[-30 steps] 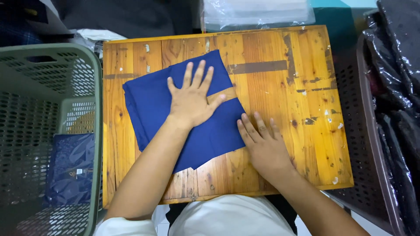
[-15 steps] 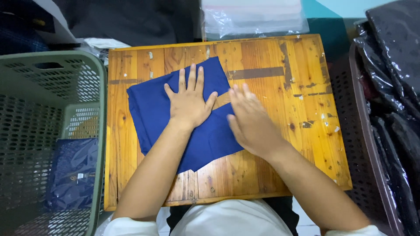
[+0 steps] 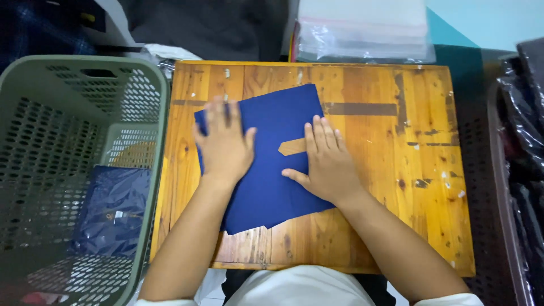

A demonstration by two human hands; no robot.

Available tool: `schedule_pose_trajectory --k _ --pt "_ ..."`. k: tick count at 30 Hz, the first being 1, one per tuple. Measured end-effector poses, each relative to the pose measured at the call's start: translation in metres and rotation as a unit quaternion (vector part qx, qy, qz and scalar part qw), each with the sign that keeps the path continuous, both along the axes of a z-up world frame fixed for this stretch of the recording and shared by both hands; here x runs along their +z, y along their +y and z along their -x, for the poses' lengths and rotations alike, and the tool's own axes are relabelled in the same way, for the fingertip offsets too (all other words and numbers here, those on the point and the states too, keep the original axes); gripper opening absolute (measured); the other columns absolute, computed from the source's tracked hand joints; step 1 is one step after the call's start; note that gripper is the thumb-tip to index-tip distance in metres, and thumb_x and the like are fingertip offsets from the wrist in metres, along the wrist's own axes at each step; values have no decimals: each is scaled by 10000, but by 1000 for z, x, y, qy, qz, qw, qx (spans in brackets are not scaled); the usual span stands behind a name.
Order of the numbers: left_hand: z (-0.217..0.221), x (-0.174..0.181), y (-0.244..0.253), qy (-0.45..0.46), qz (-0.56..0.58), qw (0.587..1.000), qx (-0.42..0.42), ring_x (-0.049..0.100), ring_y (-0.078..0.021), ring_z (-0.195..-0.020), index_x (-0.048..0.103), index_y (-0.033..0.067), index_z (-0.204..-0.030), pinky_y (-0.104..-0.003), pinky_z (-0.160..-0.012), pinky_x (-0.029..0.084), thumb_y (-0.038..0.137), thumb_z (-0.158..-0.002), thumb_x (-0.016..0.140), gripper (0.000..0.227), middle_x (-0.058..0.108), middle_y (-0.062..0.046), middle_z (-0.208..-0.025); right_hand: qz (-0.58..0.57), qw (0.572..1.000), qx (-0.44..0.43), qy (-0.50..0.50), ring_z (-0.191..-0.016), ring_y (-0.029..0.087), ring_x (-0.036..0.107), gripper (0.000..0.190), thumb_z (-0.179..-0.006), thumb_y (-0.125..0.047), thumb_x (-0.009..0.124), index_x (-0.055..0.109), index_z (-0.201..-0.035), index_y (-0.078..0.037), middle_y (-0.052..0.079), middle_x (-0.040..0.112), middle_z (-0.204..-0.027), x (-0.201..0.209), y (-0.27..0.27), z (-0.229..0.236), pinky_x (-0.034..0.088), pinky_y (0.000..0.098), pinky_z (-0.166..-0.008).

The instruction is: Folding a blue shirt with a brown decorative element on a wooden table for packaging

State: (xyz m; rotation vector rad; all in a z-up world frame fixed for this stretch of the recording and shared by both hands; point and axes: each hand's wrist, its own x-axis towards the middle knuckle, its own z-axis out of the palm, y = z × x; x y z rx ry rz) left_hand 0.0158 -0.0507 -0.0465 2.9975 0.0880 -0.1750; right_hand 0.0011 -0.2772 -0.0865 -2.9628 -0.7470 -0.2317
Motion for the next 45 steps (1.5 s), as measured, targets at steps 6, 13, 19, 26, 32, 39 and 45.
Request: schedule_pose_trajectory --k 6,13,19,26,32,39,45 --pt "-5 -52 63 -218 75 954 191 608 -357 -1097 576 85 -1328 -467 -871 510 480 -886 768 623 507 -118 -1155 -24 1000 -3 18 -1525 387 315 1083 -896 -854 404 400 -1556 5 257 388 -1604 1 0 -2 222 544 -1225" --pt "-25 -61 71 -146 240 931 232 736 -342 -925 695 89 -1098 -477 -735 566 303 -979 668 246 746 -128 -932 -3 986 -40 164 -1549 443 207 969 -909 -794 475 370 -1592 -113 307 309 -1606 32 2 7 207 525 -1234" --pt "-20 -23 59 -131 395 887 198 689 -316 -841 549 164 -1284 -452 -737 523 144 -1025 550 260 737 -99 -904 -48 981 -92 165 -1514 488 258 808 -958 -641 502 432 -1555 -101 319 361 -1552 32 -5 10 236 549 -1222" --pt "-18 -21 71 -110 343 933 5 667 -392 -1123 731 264 -1235 -507 -952 535 138 -988 635 293 696 -120 -1175 -297 953 63 9 -1311 410 546 374 -1039 -45 567 609 -1411 -46 192 617 -1331 1 -45 -78 377 524 -1149" --pt "-19 -28 73 -127 355 924 56 718 -272 -791 758 274 -1193 -380 -705 564 139 -958 678 283 684 -73 -993 -306 942 -38 136 -1049 206 598 294 -1062 -327 643 710 -1340 -260 -2 723 -1034 -3 -48 -119 479 370 -974" --pt "-27 -42 71 -219 396 891 43 722 -292 -750 783 252 -1159 -364 -650 569 69 -935 722 296 705 -95 -947 -259 950 -62 162 -943 319 621 257 -1080 -420 642 763 -1102 -195 106 691 -869 -10 -40 -137 445 434 -924" --pt "-22 -14 73 -134 394 902 112 699 -233 -704 677 173 -1307 -368 -647 550 258 -933 771 395 715 -93 -925 -152 976 -95 120 -888 246 612 484 -1117 -557 554 625 -838 -167 38 618 -673 -23 -40 -142 333 374 -906"
